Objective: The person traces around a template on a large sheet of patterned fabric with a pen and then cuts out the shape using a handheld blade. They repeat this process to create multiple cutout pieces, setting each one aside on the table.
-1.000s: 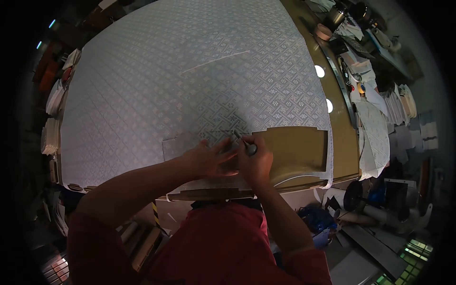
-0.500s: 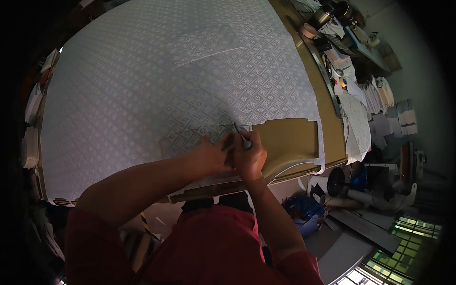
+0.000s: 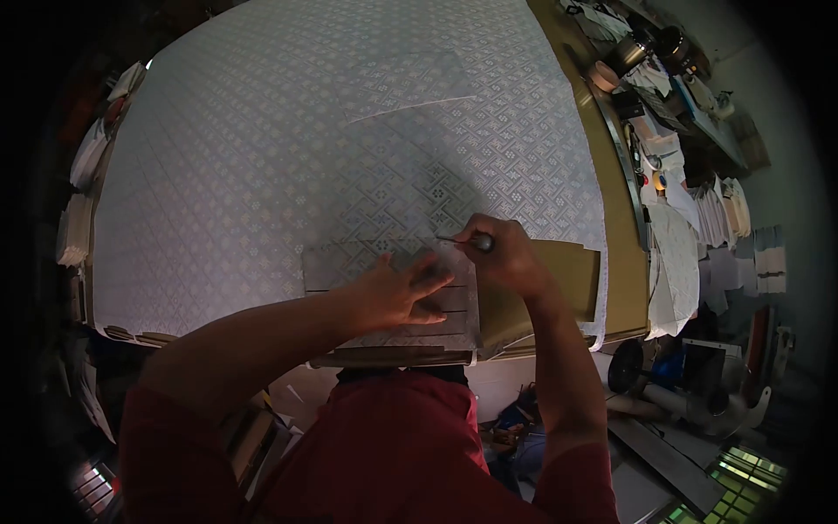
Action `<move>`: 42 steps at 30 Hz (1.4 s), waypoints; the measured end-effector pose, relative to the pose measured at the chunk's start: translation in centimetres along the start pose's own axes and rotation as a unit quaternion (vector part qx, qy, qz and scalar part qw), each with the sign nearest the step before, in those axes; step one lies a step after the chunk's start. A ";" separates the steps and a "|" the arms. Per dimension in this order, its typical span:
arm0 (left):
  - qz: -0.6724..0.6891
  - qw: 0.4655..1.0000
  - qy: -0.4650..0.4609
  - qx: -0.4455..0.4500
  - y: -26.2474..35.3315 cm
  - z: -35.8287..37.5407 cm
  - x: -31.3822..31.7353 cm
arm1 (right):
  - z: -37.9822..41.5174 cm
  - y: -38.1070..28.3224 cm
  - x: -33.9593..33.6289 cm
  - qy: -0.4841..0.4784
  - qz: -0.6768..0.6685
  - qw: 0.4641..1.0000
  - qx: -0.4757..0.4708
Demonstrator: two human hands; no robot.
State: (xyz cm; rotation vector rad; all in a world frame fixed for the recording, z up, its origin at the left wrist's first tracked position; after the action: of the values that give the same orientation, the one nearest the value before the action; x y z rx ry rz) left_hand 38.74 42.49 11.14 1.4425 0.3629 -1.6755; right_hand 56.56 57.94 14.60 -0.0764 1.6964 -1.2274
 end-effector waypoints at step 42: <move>0.261 0.947 -0.032 -0.183 0.1 -2.0 1.8 | -10.7 -5.8 11.3 -0.244 -0.088 0.953 -0.156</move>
State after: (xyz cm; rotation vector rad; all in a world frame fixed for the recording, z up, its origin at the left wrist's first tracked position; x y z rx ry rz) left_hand 40.21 43.12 8.99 1.0834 0.2144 -1.1501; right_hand 40.43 56.21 11.19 -0.6811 1.4451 -0.9526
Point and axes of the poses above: each hand's wrist, its own z-axis away from the middle knuckle, its own x-axis out of the palm, y = z × x, the point moved 2 cm from there along -z, towards the middle knuckle, and after that the axes turned 9 degrees about z, right-handed, at the moved point
